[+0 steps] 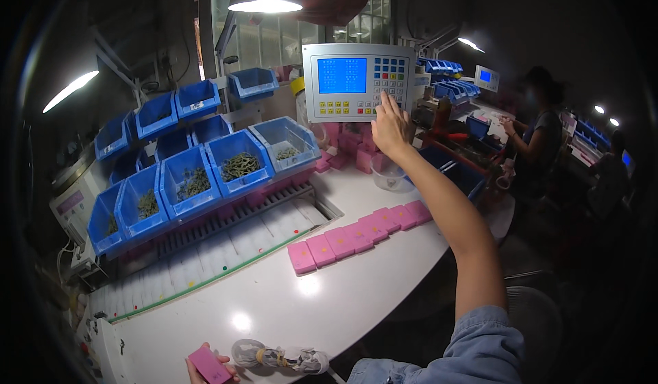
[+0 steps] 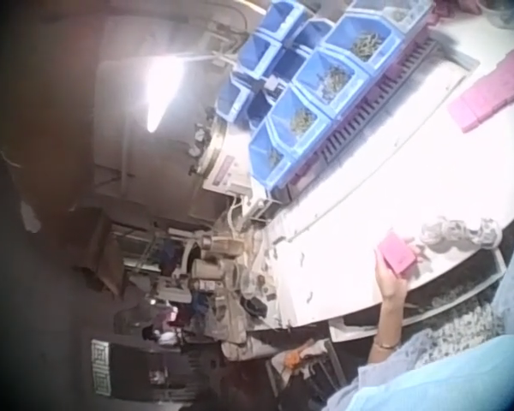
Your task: The person is casting small metal parts using a lost-wax process, placing wax models into rubber molds.
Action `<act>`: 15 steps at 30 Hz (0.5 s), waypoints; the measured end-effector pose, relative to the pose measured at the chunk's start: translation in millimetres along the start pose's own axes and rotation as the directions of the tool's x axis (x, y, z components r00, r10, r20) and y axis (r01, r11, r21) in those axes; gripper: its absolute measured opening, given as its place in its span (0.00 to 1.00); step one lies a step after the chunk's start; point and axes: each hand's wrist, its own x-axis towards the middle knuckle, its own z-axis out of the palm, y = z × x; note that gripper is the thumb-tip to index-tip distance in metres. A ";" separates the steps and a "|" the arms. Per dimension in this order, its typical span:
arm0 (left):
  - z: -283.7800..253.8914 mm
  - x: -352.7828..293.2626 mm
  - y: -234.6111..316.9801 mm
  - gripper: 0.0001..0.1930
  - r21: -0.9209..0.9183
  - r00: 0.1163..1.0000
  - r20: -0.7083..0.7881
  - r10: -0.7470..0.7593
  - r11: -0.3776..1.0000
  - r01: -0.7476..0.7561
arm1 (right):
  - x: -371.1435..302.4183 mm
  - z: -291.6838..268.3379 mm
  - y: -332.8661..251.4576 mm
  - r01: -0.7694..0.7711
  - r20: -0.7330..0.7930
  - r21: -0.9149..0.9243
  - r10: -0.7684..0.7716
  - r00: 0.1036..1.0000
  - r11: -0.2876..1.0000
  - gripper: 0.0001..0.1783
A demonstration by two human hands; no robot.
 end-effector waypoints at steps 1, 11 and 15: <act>1.0 -0.6 0.5 0.29 -0.009 1.000 -0.013 -0.008 1.000 0.007 | 0.4 -0.1 -2.1 -0.005 0.002 -0.012 0.006 1.000 1.000 0.18; -6.8 0.3 -2.6 0.28 0.062 0.999 0.031 0.007 0.998 -0.009 | 9.4 6.9 2.5 -0.012 -0.096 -0.080 0.004 0.995 0.997 0.16; -1.0 -1.6 -1.8 0.29 0.154 0.996 0.067 0.064 0.985 -0.074 | 18.3 7.9 3.9 0.034 -0.081 -0.116 -0.044 0.996 0.993 0.16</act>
